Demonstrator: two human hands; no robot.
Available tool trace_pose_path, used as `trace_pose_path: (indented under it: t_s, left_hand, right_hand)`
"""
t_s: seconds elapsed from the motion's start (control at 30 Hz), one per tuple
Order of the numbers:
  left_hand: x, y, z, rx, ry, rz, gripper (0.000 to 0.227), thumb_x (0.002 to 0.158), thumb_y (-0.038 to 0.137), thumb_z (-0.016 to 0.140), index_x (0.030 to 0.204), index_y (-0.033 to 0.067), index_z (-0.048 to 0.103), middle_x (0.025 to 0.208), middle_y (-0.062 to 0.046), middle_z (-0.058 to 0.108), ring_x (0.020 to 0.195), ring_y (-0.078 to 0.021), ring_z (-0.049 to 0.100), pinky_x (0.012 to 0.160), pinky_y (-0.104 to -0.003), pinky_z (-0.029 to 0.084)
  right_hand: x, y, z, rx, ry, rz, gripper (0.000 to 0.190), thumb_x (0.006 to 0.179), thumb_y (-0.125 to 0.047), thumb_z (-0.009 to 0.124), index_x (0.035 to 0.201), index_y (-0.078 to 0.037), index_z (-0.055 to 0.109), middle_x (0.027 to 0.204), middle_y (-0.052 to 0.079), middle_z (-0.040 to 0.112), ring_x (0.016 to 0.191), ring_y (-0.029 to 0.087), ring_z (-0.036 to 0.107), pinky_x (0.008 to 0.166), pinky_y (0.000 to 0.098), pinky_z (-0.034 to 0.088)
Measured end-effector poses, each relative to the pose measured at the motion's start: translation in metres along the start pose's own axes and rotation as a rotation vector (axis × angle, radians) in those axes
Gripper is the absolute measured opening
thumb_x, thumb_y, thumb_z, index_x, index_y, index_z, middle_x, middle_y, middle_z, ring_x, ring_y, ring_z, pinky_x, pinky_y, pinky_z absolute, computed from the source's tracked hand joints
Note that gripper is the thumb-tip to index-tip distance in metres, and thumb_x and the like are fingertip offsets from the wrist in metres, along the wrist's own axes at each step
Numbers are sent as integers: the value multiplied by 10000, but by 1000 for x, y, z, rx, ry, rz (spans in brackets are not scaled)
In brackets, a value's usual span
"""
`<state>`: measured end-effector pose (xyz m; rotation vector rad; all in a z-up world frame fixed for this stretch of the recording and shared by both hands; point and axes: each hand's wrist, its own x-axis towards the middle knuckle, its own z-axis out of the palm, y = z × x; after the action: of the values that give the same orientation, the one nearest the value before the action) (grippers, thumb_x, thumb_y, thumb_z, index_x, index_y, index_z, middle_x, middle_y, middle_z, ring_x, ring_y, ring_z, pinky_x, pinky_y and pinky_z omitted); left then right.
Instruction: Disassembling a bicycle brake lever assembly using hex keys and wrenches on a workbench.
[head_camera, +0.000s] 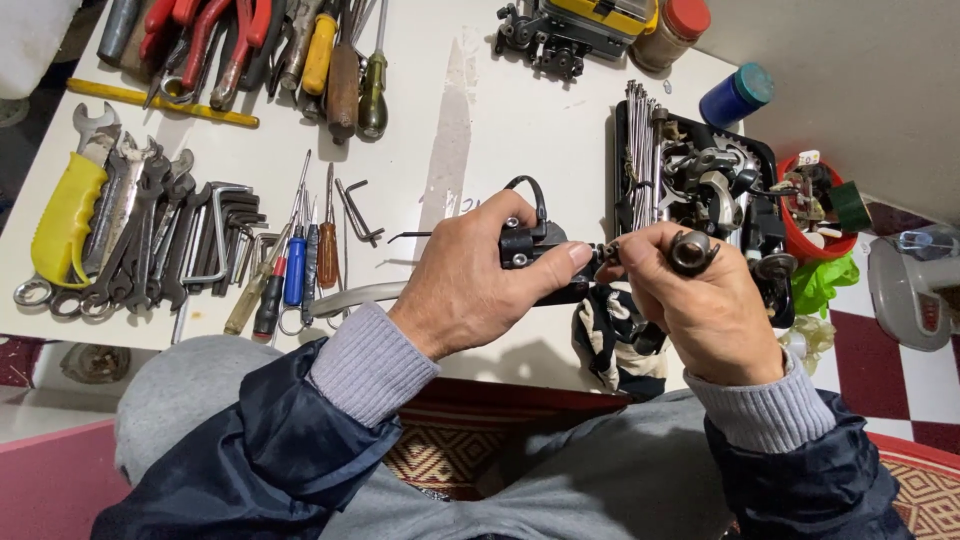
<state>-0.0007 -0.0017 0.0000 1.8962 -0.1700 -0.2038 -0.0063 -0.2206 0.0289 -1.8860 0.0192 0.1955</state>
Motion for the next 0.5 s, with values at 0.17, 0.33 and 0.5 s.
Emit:
trace_pose_path:
  t_s: [0.17,0.33,0.5]
  left_hand:
    - [-1,0,-2,6,-26,-9,502,799,614,610,965,140,603,652,22,596,570,-136,487,546,-315,392]
    - [0,0,-1,-16,-36,-18,488,799,610,611,945,145,595,665,25,608,581,-130,500,562,-306,405]
    - [0,-1,0,-36,-25,20,491,800,608,600,946,138,591,739,15,682,616,-135,554,589,-305,462]
  right_hand:
    - [-1,3,-6,-5,-22,-10,109,951,-123,666,983,-26,705,599,1,492,502,91,370,454,248,273]
    - [-3,0,-7,-82,21,-49,190,893,6,698,1077,-24,735,816,56,681,655,124,541,597,242,453]
    - [-3,-1,-8,9,14,-14,323,833,-37,753,1154,-22,718,1032,101,735,838,156,651,701,241,536]
